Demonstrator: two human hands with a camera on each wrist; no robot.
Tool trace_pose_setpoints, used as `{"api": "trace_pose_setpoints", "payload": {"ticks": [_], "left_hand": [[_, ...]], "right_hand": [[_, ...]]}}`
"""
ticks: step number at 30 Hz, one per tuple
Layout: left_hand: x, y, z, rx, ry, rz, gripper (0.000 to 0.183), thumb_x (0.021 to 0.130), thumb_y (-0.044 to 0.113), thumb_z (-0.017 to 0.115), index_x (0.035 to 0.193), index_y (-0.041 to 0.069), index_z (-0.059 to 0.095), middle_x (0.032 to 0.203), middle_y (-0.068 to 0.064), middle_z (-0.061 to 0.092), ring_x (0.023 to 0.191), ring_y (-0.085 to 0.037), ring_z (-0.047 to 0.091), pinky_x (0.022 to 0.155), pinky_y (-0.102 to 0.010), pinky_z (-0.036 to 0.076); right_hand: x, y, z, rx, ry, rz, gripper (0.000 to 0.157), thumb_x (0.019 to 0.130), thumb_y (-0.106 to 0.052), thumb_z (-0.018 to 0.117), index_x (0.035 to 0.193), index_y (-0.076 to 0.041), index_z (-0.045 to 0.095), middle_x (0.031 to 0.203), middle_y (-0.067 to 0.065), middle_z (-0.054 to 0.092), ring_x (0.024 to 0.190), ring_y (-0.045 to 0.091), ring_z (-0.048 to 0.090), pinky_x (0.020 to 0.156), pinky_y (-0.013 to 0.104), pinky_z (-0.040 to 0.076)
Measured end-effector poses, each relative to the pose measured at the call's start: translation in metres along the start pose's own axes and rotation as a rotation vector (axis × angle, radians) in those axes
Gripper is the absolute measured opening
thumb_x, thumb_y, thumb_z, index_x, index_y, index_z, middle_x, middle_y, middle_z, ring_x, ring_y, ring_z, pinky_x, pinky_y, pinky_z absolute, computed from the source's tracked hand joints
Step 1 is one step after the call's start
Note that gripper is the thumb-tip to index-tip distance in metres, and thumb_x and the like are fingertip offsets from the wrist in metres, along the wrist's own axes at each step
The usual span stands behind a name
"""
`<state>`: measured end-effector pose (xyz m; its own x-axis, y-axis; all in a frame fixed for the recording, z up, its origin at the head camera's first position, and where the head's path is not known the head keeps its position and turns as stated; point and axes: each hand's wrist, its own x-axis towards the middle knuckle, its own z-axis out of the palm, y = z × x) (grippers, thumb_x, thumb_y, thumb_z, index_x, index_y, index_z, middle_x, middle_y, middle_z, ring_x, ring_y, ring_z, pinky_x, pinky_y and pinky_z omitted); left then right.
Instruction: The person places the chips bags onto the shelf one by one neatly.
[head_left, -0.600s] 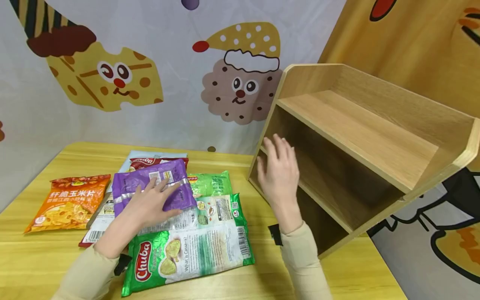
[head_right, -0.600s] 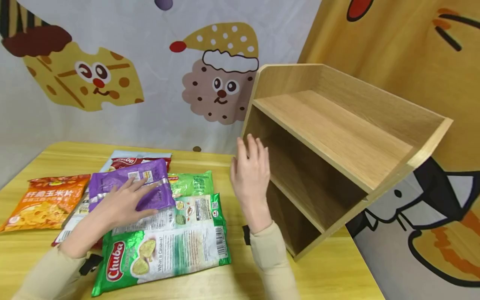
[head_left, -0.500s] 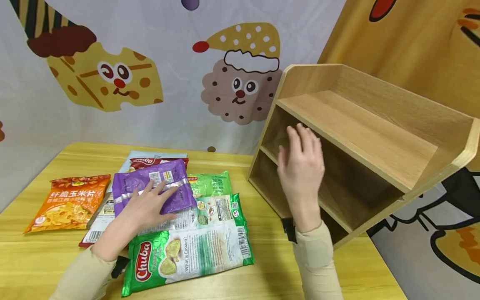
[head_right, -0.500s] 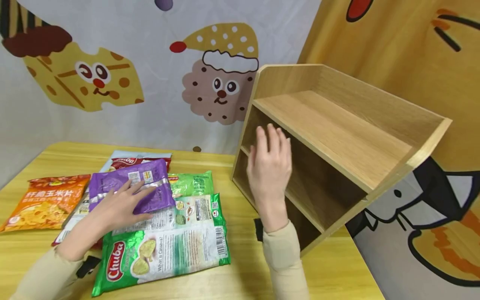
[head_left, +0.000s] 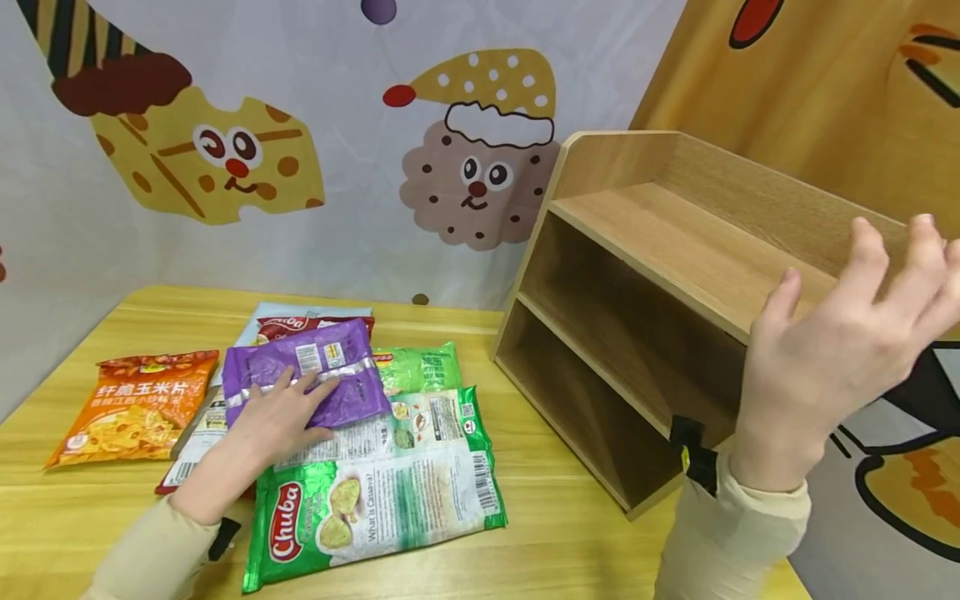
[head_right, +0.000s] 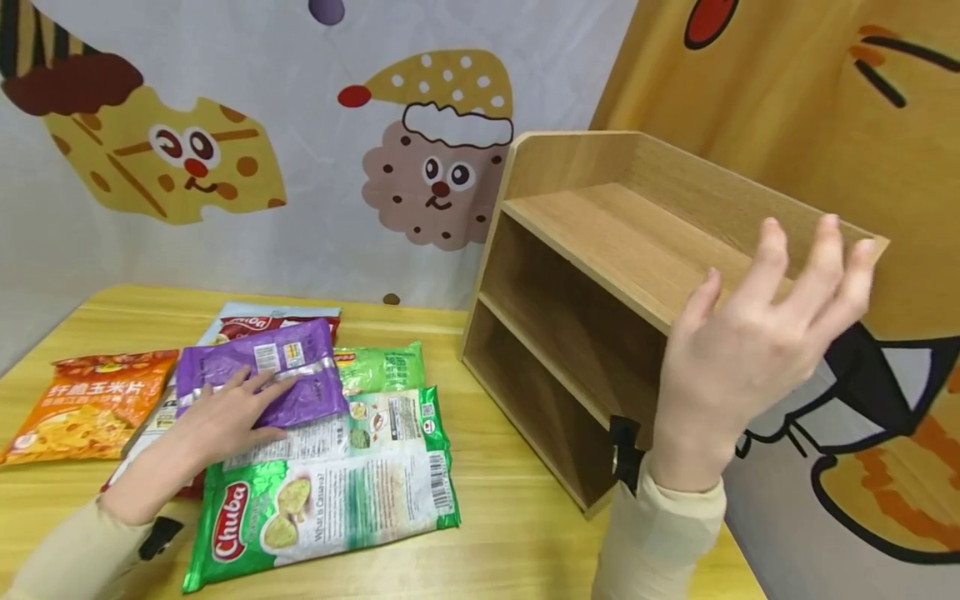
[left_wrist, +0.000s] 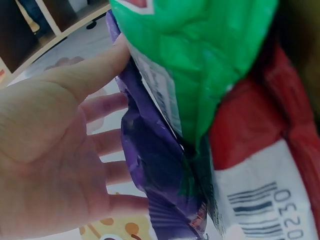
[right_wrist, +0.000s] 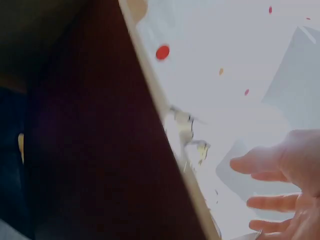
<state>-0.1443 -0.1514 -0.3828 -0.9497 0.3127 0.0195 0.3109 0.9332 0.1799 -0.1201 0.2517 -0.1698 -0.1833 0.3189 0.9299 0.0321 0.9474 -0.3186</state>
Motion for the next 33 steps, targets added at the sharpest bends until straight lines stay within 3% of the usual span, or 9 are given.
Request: {"api": "trace_pose_setpoints", "payload": {"ticks": [4,8,11,13,16,19,23,26,33], "left_hand": [[-0.001,-0.002,0.002,0.023,0.013,0.023,0.065,0.080,0.038,0.071,0.134,0.005,0.052,0.134,-0.028,0.051,0.123,-0.058,0.040,0.087,-0.080,0.032],[-0.002,-0.002,0.002,0.060,0.061,0.060,0.055,0.083,0.032,0.070,0.128,0.004,0.058,0.128,-0.025,0.057,0.116,-0.053,0.051,0.083,-0.078,0.038],[-0.004,-0.002,0.001,0.097,0.146,0.107,0.046,0.083,0.028,0.072,0.122,0.004,0.063,0.118,-0.021,0.064,0.099,-0.044,0.063,0.072,-0.063,0.052],[-0.005,-0.002,0.000,0.125,0.215,0.139,0.042,0.082,0.026,0.073,0.117,0.004,0.066,0.110,-0.018,0.068,0.084,-0.039,0.067,0.059,-0.052,0.055],[-0.006,-0.003,-0.004,0.152,0.317,0.172,0.037,0.081,0.021,0.074,0.114,0.005,0.067,0.096,-0.015,0.071,0.065,-0.032,0.066,0.043,-0.039,0.049],[-0.007,-0.003,-0.011,0.167,0.367,0.178,0.037,0.082,0.014,0.072,0.117,0.006,0.065,0.088,-0.016,0.071,0.053,-0.028,0.061,0.037,-0.035,0.044],[-0.007,-0.004,-0.024,0.143,0.394,0.166,0.038,0.084,0.008,0.068,0.120,0.005,0.060,0.080,-0.016,0.068,0.049,-0.027,0.057,0.036,-0.036,0.044],[-0.007,-0.005,-0.033,0.125,0.436,0.149,0.035,0.085,0.007,0.066,0.119,0.003,0.058,0.076,-0.017,0.067,0.050,-0.028,0.058,0.038,-0.038,0.046],[-0.005,-0.006,-0.052,0.069,0.601,0.118,0.032,0.084,0.005,0.067,0.115,0.003,0.057,0.077,-0.021,0.067,0.046,-0.033,0.055,0.034,-0.037,0.039]], "right_hand": [[0.002,0.019,-0.007,-0.086,-0.070,0.093,0.044,0.094,-0.028,0.050,0.137,-0.016,0.049,0.148,0.005,0.041,0.138,0.025,0.034,0.115,0.042,0.032],[0.002,0.029,-0.011,-0.093,-0.081,0.180,0.046,0.093,-0.023,0.050,0.139,-0.017,0.047,0.144,0.006,0.046,0.135,0.023,0.039,0.117,0.037,0.028],[0.002,0.033,-0.014,-0.084,-0.068,0.234,0.046,0.091,-0.020,0.051,0.137,-0.020,0.049,0.141,0.004,0.050,0.133,0.023,0.041,0.115,0.033,0.029],[0.001,0.034,-0.015,-0.076,-0.058,0.254,0.045,0.090,-0.017,0.051,0.135,-0.020,0.052,0.136,0.006,0.054,0.129,0.025,0.045,0.113,0.032,0.032],[0.001,0.035,-0.015,-0.063,-0.041,0.282,0.043,0.087,-0.015,0.050,0.129,-0.018,0.056,0.129,0.009,0.059,0.123,0.026,0.049,0.108,0.032,0.036],[0.000,0.035,-0.015,-0.066,-0.030,0.317,0.042,0.084,-0.013,0.049,0.125,-0.017,0.056,0.124,0.008,0.060,0.117,0.023,0.054,0.104,0.027,0.039],[-0.001,0.034,-0.015,-0.065,-0.020,0.342,0.041,0.083,-0.011,0.049,0.124,-0.015,0.054,0.123,0.005,0.057,0.116,0.019,0.055,0.104,0.021,0.038],[-0.003,0.033,-0.015,-0.054,-0.013,0.333,0.040,0.083,-0.011,0.048,0.123,-0.012,0.054,0.123,0.007,0.056,0.118,0.020,0.052,0.105,0.022,0.036],[-0.005,0.033,-0.016,-0.059,-0.009,0.326,0.039,0.085,-0.012,0.048,0.123,-0.010,0.055,0.124,0.013,0.056,0.121,0.023,0.050,0.108,0.026,0.034]]}}
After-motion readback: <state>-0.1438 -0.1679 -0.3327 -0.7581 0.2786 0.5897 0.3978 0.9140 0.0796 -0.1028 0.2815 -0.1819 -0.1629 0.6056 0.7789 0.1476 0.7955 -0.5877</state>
